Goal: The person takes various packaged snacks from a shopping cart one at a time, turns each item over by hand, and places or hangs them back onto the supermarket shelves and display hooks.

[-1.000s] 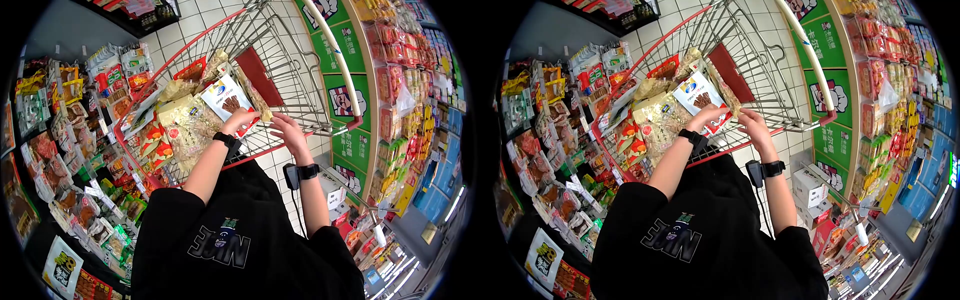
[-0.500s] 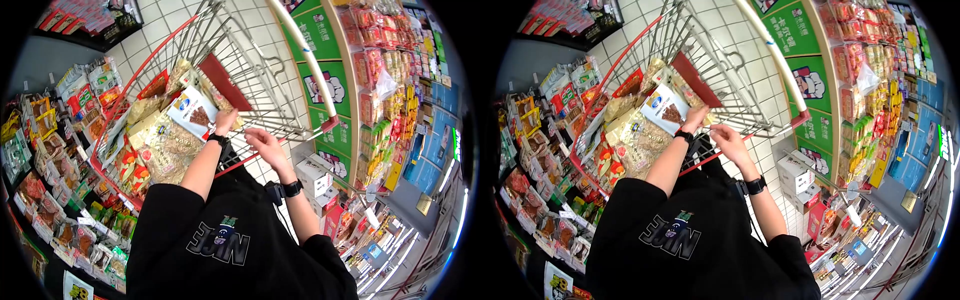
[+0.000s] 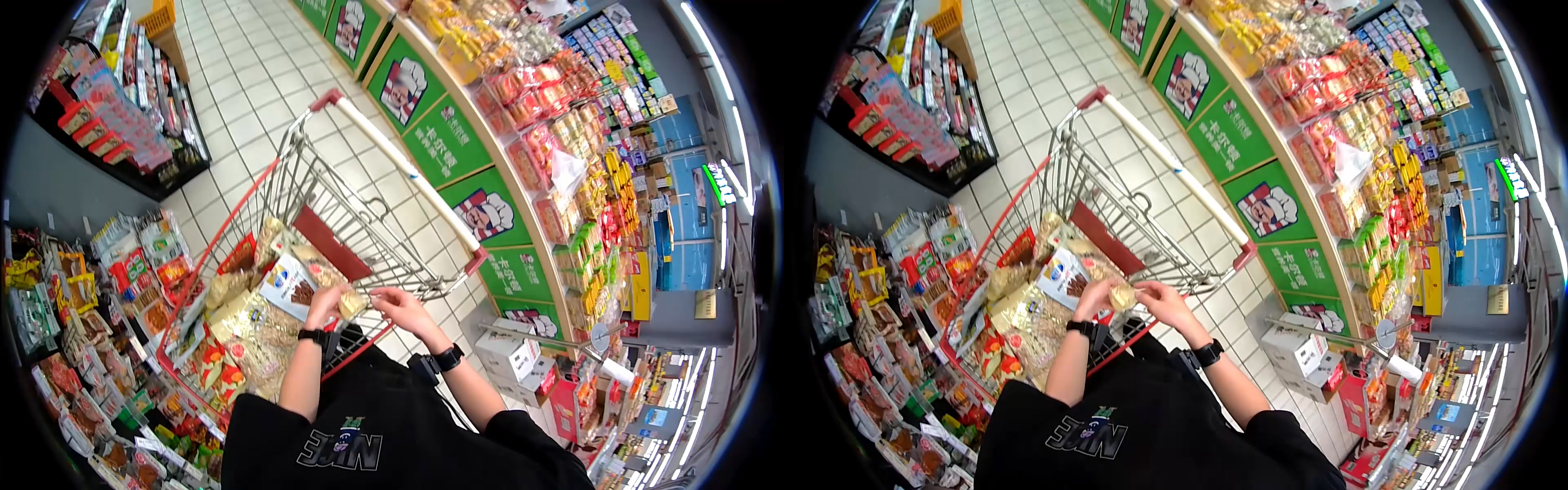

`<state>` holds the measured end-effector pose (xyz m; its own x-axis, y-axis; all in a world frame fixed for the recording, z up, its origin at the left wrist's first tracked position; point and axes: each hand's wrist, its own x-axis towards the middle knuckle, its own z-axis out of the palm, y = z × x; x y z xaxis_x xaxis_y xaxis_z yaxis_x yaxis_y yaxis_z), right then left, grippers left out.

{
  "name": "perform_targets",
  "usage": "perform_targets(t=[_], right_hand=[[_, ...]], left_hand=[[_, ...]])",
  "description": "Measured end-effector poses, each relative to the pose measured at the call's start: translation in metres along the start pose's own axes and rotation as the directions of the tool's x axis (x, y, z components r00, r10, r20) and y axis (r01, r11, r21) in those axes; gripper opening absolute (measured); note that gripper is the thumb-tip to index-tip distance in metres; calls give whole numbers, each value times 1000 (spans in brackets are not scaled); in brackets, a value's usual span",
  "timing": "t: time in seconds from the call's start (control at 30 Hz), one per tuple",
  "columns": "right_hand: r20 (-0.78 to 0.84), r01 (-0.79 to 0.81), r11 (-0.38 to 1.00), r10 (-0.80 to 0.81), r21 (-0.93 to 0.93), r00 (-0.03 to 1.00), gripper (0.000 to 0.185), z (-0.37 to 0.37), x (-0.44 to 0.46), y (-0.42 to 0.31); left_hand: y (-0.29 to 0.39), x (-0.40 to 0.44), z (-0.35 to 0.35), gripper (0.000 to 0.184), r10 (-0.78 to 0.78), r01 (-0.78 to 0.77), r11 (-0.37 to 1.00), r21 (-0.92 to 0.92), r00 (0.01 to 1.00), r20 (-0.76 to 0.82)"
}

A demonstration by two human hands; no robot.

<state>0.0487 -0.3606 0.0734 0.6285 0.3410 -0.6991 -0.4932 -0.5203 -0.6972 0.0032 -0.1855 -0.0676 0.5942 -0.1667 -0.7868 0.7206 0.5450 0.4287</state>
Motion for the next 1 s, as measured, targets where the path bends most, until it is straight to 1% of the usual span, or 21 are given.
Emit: perform_targets(t=[0.07,0.1,0.2,0.23,0.3,0.33,0.37,0.43,0.47,0.5,0.53,0.57,0.6,0.63,0.7,0.73,0.77,0.83,0.87,0.9,1.0], right_hand=[[-6,8,1000,-8,7,1000,34,4,-3,-6],[3,21,999,-21,-46,1000,35,5,-3,-8],[18,29,1000,-29,0,999,36,15,-3,-14],[17,64,998,-64,-9,998,37,19,-2,-15],[-30,53,998,-54,-28,998,42,25,0,-18],[-38,64,997,-65,-31,997,53,27,5,-15],[-39,77,996,-79,-32,996,53,29,2,-24],[-86,16,995,-24,-94,996,66,34,-8,-47],[-93,47,996,-54,-77,994,74,36,-4,-45],[-102,77,994,-85,-77,991,73,38,-6,-51],[-63,123,991,-126,-46,990,71,38,-8,-58],[-26,167,986,-167,-15,986,69,38,-10,-64],[16,218,975,-219,38,976,71,41,-24,-86],[25,210,977,-211,45,977,61,42,-32,-97],[135,249,962,-264,116,955,52,41,-51,-117],[138,276,954,-290,117,947,44,42,-60,-126],[153,319,932,-346,173,926,43,45,-72,-136],[168,362,922,-382,136,909,44,44,-80,-141],[183,372,918,-392,134,902,44,46,-85,-144],[149,406,900,-428,158,891,44,49,-95,-151],[103,478,856,-502,196,859,42,50,-111,-160]], left_hand=[[10,-22,-5,35,13,-9,995,96,999,-45],[12,-31,-10,36,36,-25,990,137,996,-75],[30,-62,-24,39,38,-26,985,171,997,-72],[39,-74,-27,40,56,-46,986,158,997,-57],[60,-102,-31,43,106,-96,971,219,994,-34],[73,-119,-30,43,121,-111,968,224,992,-34],[86,-137,-29,45,168,-155,955,255,985,-29],[107,-164,-30,47,222,-207,935,290,975,-21],[116,-174,-33,48,261,-262,924,279,964,42],[119,-181,-35,51,298,-315,913,260,949,102],[116,-176,-43,54,387,-415,892,182,906,170],[115,-178,-48,54,395,-422,888,181,903,169],[121,-185,-50,54,434,-485,851,201,866,249],[124,-192,-51,54,471,-548,809,212,821,322],[126,-203,-48,55,517,-598,776,199,785,342],[130,-215,-44,56,537,-634,748,198,753,381],[133,-227,-39,57,555,-668,718,195,718,419],[136,-244,-29,59,558,-671,720,177,712,427],[137,-252,-22,60,591,-709,687,160,673,445],[136,-258,-18,61,622,-745,652,142,632,462],[130,-266,-7,59,696,-788,606,114,594,404]])
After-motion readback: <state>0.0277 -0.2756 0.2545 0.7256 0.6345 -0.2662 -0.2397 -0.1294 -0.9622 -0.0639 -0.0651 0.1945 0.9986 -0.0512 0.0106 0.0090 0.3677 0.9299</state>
